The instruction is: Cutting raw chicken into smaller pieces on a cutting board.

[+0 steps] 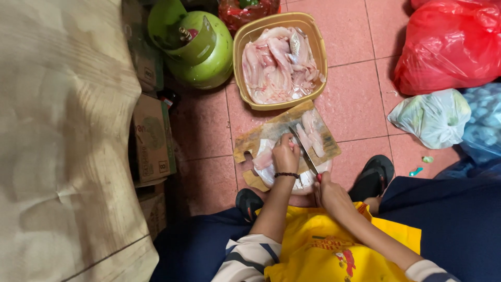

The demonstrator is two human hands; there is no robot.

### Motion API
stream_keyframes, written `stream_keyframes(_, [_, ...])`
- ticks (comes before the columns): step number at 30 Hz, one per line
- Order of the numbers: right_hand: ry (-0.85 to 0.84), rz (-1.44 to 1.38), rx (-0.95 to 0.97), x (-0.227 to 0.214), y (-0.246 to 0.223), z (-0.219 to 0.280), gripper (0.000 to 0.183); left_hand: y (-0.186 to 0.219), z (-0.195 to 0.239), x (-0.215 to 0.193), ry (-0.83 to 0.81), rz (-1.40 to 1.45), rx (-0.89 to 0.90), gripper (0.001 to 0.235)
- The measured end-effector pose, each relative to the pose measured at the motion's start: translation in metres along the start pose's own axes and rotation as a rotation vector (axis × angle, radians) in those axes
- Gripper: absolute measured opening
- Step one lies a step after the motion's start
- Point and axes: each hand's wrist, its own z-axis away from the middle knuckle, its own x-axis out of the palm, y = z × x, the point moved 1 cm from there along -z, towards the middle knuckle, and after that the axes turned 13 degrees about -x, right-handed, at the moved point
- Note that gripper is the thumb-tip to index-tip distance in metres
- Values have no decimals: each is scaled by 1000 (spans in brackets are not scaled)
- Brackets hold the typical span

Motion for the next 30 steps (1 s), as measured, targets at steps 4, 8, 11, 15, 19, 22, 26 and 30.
stream_keyframes(4, [-18,-126,45,-10,-22,-9,31,3,4,-5,-21,-6,-8,39])
stream_keyframes(8, [13,-135,-4,-18,-37,-30,28,11,3,-5,7,13,-23,34])
stream_keyframes(11, [-8,-137,-6,-2,-14,-14,30,5,2,-1,31,16,-30,31])
stream_keyframes(15, [110,213,-180,41,56,17,30,13,5,-13,62,154,95,31])
stream_keyframes(19, [5,201,-29,-10,22,3,36,4,4,4,72,2,18,29])
stream_keyframes(22, [126,69,-101,-7,25,-16,39,1,9,-1,41,-36,35,31])
stream_keyframes(26, [-4,-714,-26,-7,36,8,39,-11,0,10,84,8,59,25])
stream_keyframes(30, [16,-827,82,-8,95,11,30,-4,0,5,132,13,95,23])
